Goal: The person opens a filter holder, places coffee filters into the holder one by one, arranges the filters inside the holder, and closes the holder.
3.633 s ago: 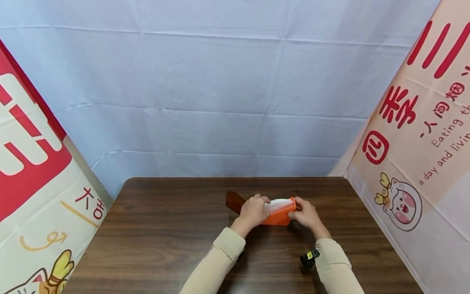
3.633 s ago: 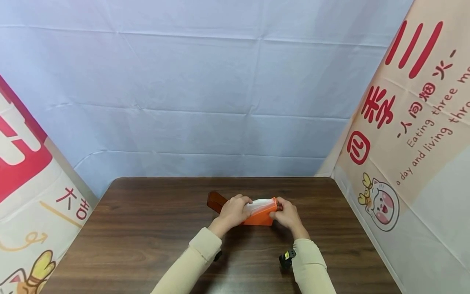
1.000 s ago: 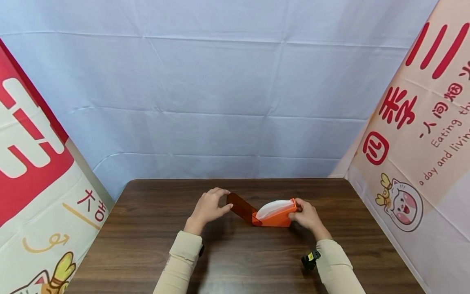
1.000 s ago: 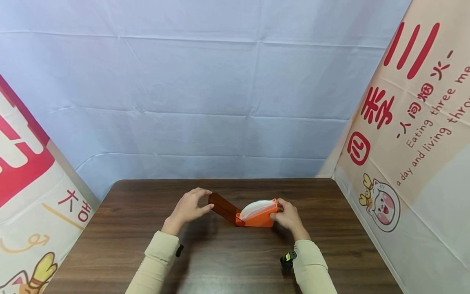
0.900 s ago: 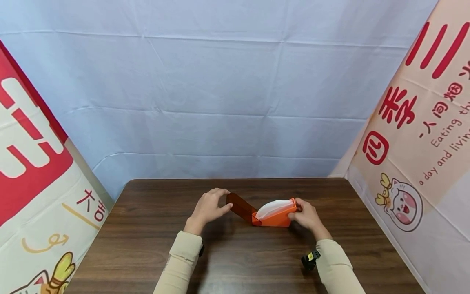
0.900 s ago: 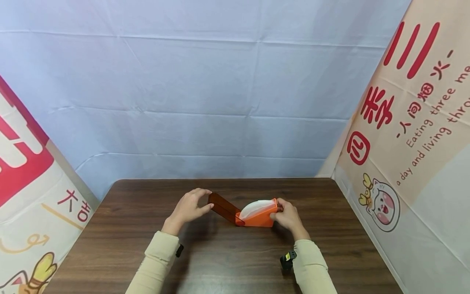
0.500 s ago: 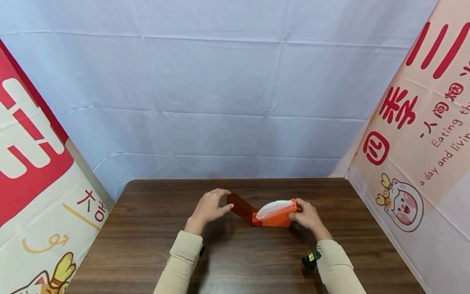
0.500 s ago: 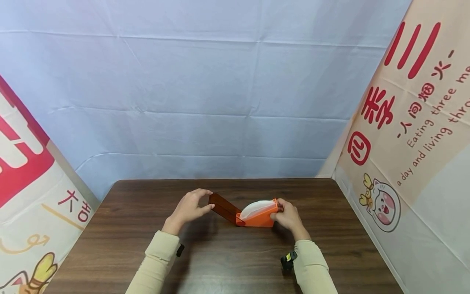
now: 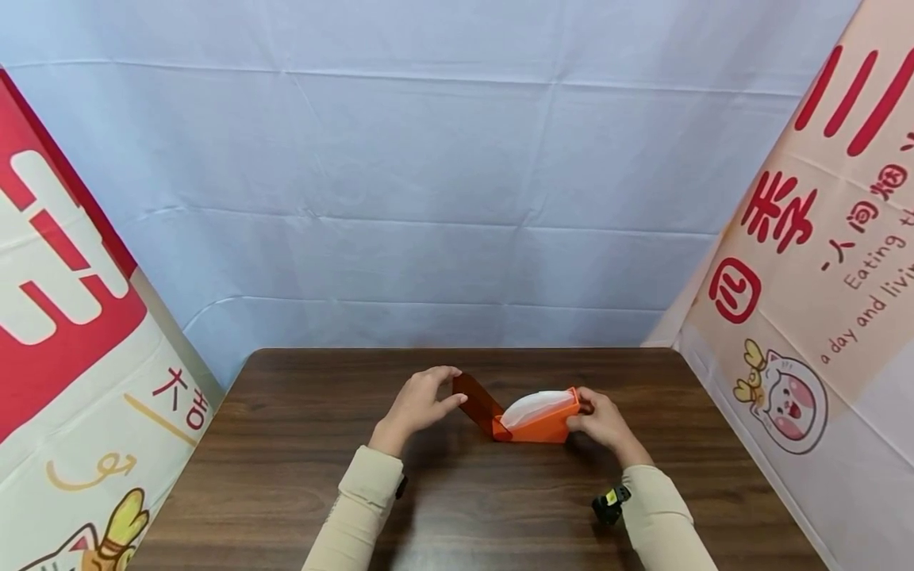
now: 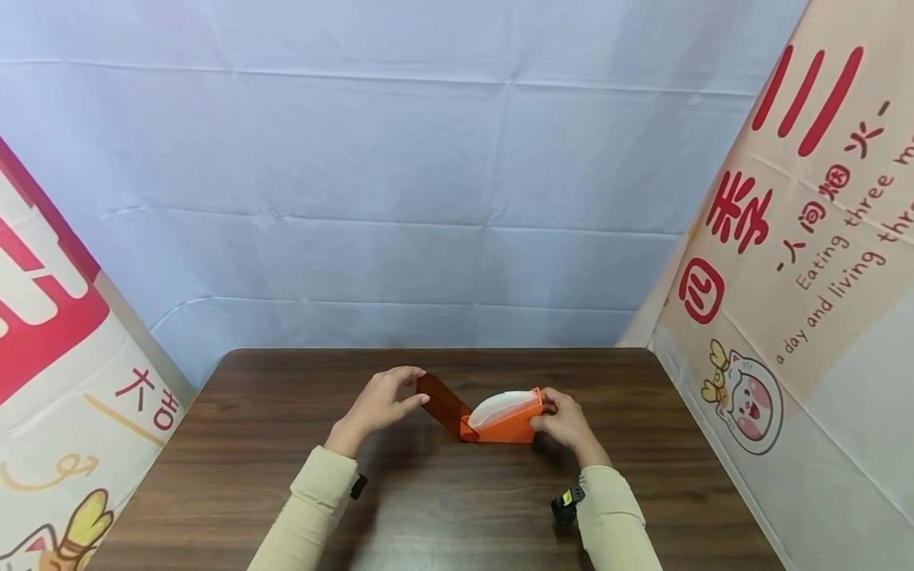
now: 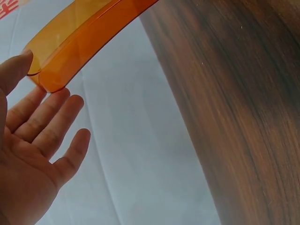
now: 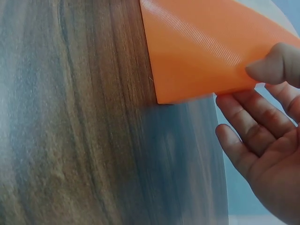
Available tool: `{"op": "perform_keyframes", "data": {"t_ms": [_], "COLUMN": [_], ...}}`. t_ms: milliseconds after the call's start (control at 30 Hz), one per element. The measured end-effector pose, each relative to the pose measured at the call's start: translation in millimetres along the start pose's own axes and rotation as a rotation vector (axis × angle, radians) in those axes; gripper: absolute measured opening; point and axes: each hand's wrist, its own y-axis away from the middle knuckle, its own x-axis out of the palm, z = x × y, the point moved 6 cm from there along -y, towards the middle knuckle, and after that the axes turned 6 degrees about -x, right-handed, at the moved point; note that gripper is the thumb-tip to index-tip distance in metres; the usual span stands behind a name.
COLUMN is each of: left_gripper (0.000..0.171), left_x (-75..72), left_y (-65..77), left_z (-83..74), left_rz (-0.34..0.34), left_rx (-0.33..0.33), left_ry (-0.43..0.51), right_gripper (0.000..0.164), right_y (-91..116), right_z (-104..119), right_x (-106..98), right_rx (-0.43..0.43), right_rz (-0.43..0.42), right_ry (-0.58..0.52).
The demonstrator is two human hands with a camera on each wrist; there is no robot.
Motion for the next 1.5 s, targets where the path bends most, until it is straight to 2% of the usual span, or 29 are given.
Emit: {"op": "perform_keyframes", "data": {"t_ms": [133, 333, 533, 733, 833, 1133, 1500], "left_gripper": [0.041, 0.041, 0.043, 0.045, 0.044, 0.042, 0.04], "left_x": [1.7, 4.3, 9.4, 12.4, 12.9, 22.1, 37.7], "left_y": [-0.8, -4.2, -9.0, -11.5, -12.3, -22.0, -34.6], "left_z": [-1.0, -9.3, -16.0, -20.0, -22.9, -28.5, -38.5], "left_rz": [-0.012, -0.028, -0.01, 0.046, 0.054, 0.019, 0.006], "left_rx": [0.007, 0.041, 0.07, 0.066, 0.069, 0.06, 0.049], "left_ry": [0.014, 0.058, 0.107, 0.186, 0.212, 0.248, 0.348], "right_gripper": [0.032, 0.029, 0.028, 0.03, 0.03, 0.03, 0.028], "right_y": [1, 0, 0, 0, 0, 0, 0], "right_z": [-2, -3, -1, -4, -6, -7, -7], "right_x": [-1, -1, -1, -1, 0, 1, 1], "right_rx": [0.003, 0.003, -0.006, -0.008, -0.003, 0.017, 0.025], "right_rz": [0.005, 0.011, 0.034, 0.057, 0.062, 0.048, 0.031], "right_ry": [-0.047, -0.056, -0.077, -0.141, -0.134, -0.145, -0.146]}}
